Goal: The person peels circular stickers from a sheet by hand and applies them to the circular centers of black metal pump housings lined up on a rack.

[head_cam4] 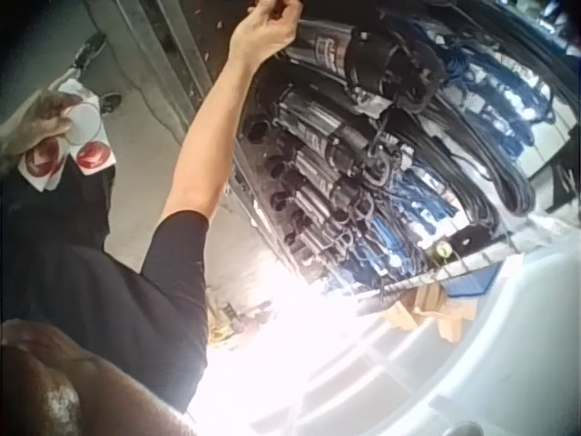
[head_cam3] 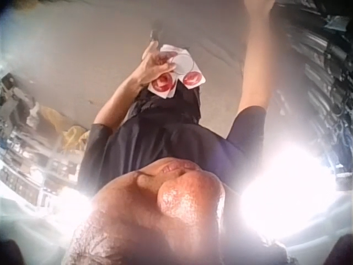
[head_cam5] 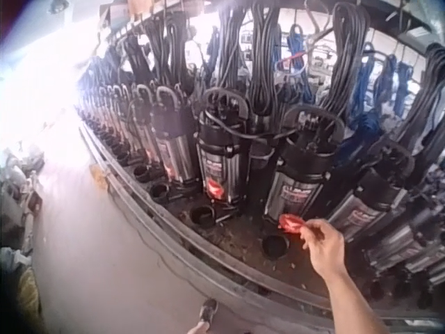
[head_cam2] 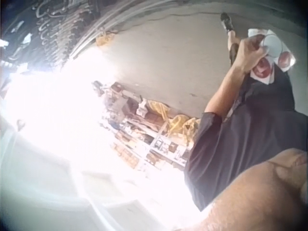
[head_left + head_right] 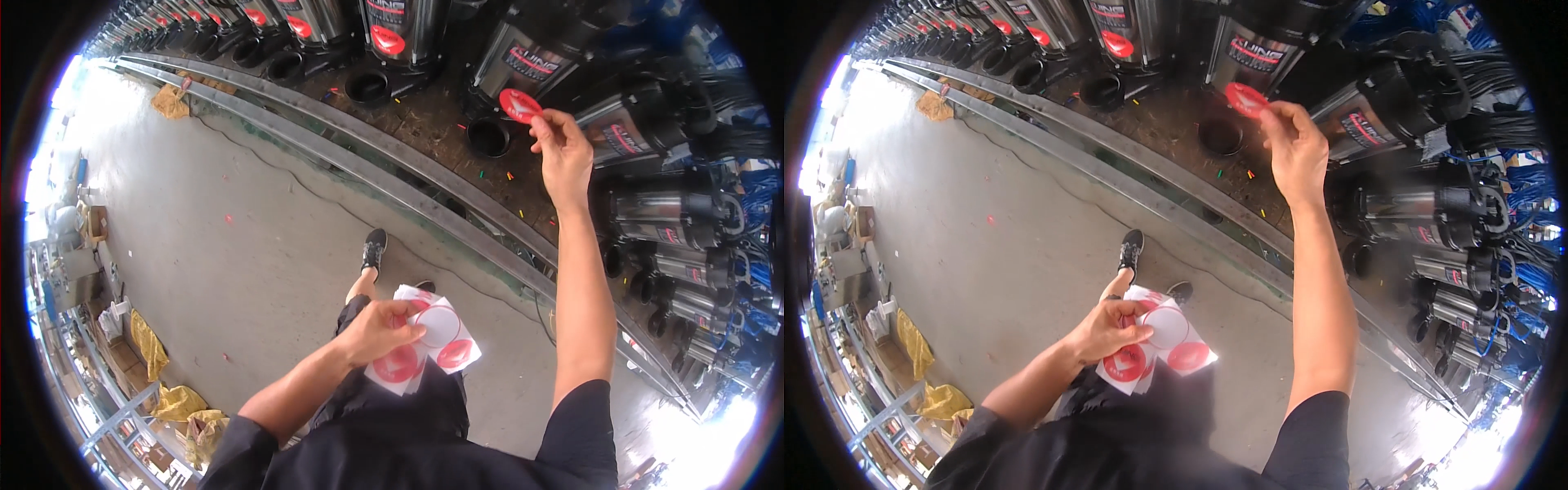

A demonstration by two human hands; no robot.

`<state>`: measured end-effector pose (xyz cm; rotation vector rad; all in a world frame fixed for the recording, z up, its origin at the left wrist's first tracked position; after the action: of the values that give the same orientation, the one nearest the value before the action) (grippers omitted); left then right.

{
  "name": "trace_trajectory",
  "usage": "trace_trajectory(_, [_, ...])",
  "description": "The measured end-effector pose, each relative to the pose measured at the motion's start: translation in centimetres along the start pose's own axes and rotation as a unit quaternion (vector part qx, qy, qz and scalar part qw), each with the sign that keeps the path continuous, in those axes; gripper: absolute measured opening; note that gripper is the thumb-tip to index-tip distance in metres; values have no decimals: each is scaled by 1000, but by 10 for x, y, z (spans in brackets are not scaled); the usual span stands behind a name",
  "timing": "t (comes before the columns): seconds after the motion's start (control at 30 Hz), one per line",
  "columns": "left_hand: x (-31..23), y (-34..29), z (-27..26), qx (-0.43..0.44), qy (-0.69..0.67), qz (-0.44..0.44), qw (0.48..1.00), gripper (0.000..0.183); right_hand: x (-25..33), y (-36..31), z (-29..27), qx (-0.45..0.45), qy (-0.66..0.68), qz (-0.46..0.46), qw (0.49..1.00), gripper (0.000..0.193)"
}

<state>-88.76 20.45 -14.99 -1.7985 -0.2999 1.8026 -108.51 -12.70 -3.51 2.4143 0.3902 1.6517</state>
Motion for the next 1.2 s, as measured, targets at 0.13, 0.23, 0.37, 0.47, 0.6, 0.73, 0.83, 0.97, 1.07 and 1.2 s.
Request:
trace_trajectory(0.13, [30, 6, 24, 57, -82, -120, 988, 32, -18, 17, 17, 2, 35, -22, 999, 22])
trace_trajectory(0.23, [27, 18, 29, 59, -54, -101, 992, 35, -23, 20, 22, 3, -6, -25, 1000, 23])
trace_trajectory(0.37, [20, 28, 31, 75, -48, -108, 990, 37, -30, 21, 20, -8, 7, -22, 1000, 25])
trace_trajectory(0.47, [14, 33, 28, 81, -48, -114, 989, 38, -37, 20, 20, -18, 35, -4, 999, 25])
trace_trajectory(0.6, [12, 38, 19, 74, -24, -104, 991, 36, -39, 20, 20, -28, 32, 10, 999, 25])
trace_trajectory(0.73, [16, 42, 12, 68, -33, -99, 992, 37, -38, 19, 22, -26, 34, 15, 999, 25])
trace_trajectory(0.83, [13, 44, 11, 69, -20, -105, 992, 37, -38, 20, 21, -25, 33, 20, 999, 26])
trace_trajectory(0.97, [10, 47, 13, 70, -19, -103, 992, 36, -40, 20, 23, -28, 28, 23, 999, 26])
trace_trajectory(1.07, [6, 49, 14, 67, -2, -83, 994, 36, -41, 21, 22, -32, 31, 21, 999, 26])
trace_trajectory(1.2, [3, 50, 16, 66, -14, -80, 995, 36, -41, 20, 22, -39, 34, 21, 998, 27])
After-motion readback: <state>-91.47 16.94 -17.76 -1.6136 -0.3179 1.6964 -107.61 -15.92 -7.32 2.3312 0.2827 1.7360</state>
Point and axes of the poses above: each hand's wrist, its own y-axis towards the middle knuckle, its own z-axis out of the palm, x = y × z, the point moved 10 cm from there along y, towards the middle knuckle, and after that the axes turned 1 degree about -x, right-handed, at the moved point
